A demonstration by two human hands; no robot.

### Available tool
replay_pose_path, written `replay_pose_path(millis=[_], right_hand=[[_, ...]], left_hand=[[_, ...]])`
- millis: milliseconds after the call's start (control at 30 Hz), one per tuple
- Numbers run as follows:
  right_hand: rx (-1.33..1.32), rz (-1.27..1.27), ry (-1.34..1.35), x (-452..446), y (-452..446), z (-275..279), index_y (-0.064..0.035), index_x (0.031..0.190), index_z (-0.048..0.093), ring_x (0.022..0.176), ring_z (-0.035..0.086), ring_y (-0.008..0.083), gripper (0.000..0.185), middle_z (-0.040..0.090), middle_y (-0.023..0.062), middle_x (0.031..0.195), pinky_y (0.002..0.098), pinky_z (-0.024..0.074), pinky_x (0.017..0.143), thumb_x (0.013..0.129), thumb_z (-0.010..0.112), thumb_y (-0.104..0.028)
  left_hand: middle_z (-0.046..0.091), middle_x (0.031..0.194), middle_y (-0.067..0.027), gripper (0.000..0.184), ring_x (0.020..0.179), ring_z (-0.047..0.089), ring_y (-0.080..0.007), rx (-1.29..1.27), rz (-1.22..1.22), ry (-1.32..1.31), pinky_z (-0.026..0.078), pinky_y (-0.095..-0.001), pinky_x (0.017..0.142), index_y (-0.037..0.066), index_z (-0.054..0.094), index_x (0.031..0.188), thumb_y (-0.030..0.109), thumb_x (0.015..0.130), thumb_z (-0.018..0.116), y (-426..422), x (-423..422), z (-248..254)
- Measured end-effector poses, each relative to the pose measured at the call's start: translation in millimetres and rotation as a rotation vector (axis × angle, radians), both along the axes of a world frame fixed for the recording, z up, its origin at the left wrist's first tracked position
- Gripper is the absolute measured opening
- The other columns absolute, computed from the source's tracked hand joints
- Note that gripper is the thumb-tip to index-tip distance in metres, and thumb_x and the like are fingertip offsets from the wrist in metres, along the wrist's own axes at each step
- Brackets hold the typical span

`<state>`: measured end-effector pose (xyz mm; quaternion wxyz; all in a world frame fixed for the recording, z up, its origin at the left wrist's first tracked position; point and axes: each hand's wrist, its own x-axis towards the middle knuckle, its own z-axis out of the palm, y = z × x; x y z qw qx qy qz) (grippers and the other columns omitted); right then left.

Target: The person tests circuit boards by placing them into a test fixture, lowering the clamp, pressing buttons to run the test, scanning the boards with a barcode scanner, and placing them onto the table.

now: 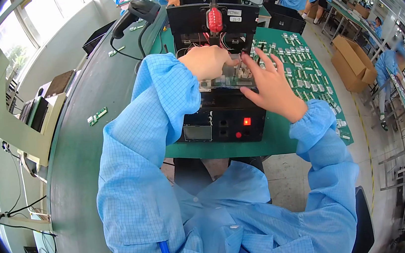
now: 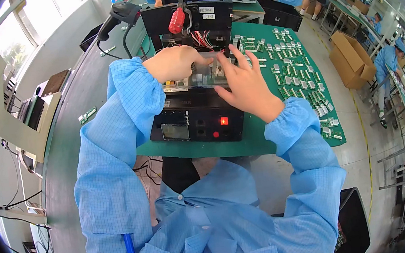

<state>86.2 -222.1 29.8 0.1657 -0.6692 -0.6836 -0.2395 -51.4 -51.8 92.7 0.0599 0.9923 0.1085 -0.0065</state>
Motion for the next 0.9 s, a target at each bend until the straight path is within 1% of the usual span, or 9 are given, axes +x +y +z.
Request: replay_pose_path(millis=[200, 233, 267, 367, 400, 467, 500, 767, 900], right_hand=[[-0.015, -0.014, -0.06, 2.4, 0.9, 9.5, 0.0003, 0.142, 0.035, 0.139, 0.031, 0.0357, 0.079, 0.055, 0.0145, 0.132, 0.0537, 0.0194, 0.112, 0.08, 0.07, -0.032], [0.038, 0.0, -0.057, 5.6, 1.6, 11.7, 0.0005, 0.142, 0.035, 0.139, 0.03, 0.0362, 0.079, 0.055, 0.015, 0.132, 0.0539, 0.0195, 0.112, 0.079, 0.07, -0.032], [-0.069, 0.021, 0.024, 2.0, 2.0, 5.6, -0.0012, 0.142, 0.036, 0.138, 0.03, 0.0374, 0.077, 0.055, 0.0152, 0.132, 0.0541, 0.0189, 0.112, 0.079, 0.07, -0.032], [0.091, 0.035, -0.024, 3.3, 0.8, 13.6, -0.0024, 0.142, 0.038, 0.137, 0.032, 0.0377, 0.076, 0.054, 0.0154, 0.134, 0.0543, 0.02, 0.111, 0.08, 0.07, -0.032], [-0.064, -0.002, -0.048, 4.1, -0.4, 8.1, -0.0024, 0.141, 0.039, 0.137, 0.033, 0.0376, 0.075, 0.054, 0.0149, 0.134, 0.0545, 0.021, 0.111, 0.079, 0.07, -0.032], [0.002, 0.023, -0.022, 3.8, 2.6, 9.5, -0.0024, 0.141, 0.039, 0.137, 0.033, 0.0374, 0.076, 0.055, 0.0148, 0.133, 0.0544, 0.0215, 0.11, 0.079, 0.07, -0.032], [0.075, 0.044, 0.006, 3.0, 3.5, 10.1, -0.0024, 0.141, 0.039, 0.137, 0.033, 0.0372, 0.076, 0.056, 0.0148, 0.132, 0.0544, 0.0219, 0.11, 0.078, 0.071, -0.033], [0.078, 0.08, 0.08, 0.8, 6.0, 7.9, -0.0033, 0.14, 0.04, 0.138, 0.031, 0.0372, 0.075, 0.062, 0.0142, 0.123, 0.0505, 0.025, 0.109, 0.076, 0.071, -0.028], [-0.037, 0.07, 0.053, 0.7, 3.6, 12.4, -0.0032, 0.141, 0.038, 0.138, 0.03, 0.0382, 0.078, 0.06, 0.0164, 0.125, 0.0498, 0.0262, 0.109, 0.076, 0.072, -0.029]], left_hand=[[0.066, 0.098, -0.0144, 0.061, 0.083, 0.067, -0.0317, 0.057, -0.037, 0.007, 0.053, -0.0425, 0.075, 0.033, 0.057, 0.132, 0.001, 0.081, 0.05, -3.9, -1.8, 7.2], [0.067, 0.104, -0.0131, 0.053, 0.089, 0.067, -0.0317, 0.042, 0.017, 0.054, 0.053, -0.0425, 0.08, 0.03, 0.059, 0.13, 0.006, 0.083, 0.054, -8.6, -1.8, 12.4], [0.068, 0.11, -0.0118, 0.046, 0.095, 0.068, -0.0316, 0.02, 0.074, 0.098, 0.053, -0.0425, 0.084, 0.026, 0.061, 0.129, 0.011, 0.085, 0.058, -14.3, -3.1, 16.3], [0.068, 0.11, -0.0115, 0.044, 0.094, 0.068, -0.0316, 0.065, 0.057, 0.105, 0.054, -0.0427, 0.083, 0.025, 0.062, 0.127, 0.011, 0.087, 0.055, -7.5, 1.7, 10.5], [0.068, 0.11, -0.0115, 0.044, 0.094, 0.068, -0.0316, 0.06, 0.062, 0.102, 0.054, -0.0427, 0.083, 0.025, 0.062, 0.127, 0.011, 0.087, 0.055, -4.9, 1.6, 8.6], [0.068, 0.089, -0.013, 0.043, 0.082, 0.067, -0.0309, 0.025, -0.002, 0.008, 0.053, -0.0402, 0.076, 0.025, 0.071, 0.112, 0.005, 0.08, 0.052, -0.2, 0.8, 4.5], [0.068, 0.089, -0.013, 0.043, 0.082, 0.067, -0.0309, 0.024, -0.002, 0.011, 0.053, -0.0402, 0.076, 0.025, 0.071, 0.112, 0.005, 0.08, 0.052, 1.5, 1.4, 2.9], [0.068, 0.093, -0.0149, 0.054, 0.084, 0.066, -0.0324, 0.036, 0.003, 0.0, 0.053, -0.0412, 0.078, 0.027, 0.065, 0.123, 0.001, 0.077, 0.053, 0.6, 2.5, 4.2], [0.068, 0.094, -0.0159, 0.057, 0.084, 0.066, -0.0333, 0.033, 0.0, 0.04, 0.053, -0.0417, 0.077, 0.028, 0.063, 0.126, 0.001, 0.078, 0.054, 0.5, 3.5, 5.8]])
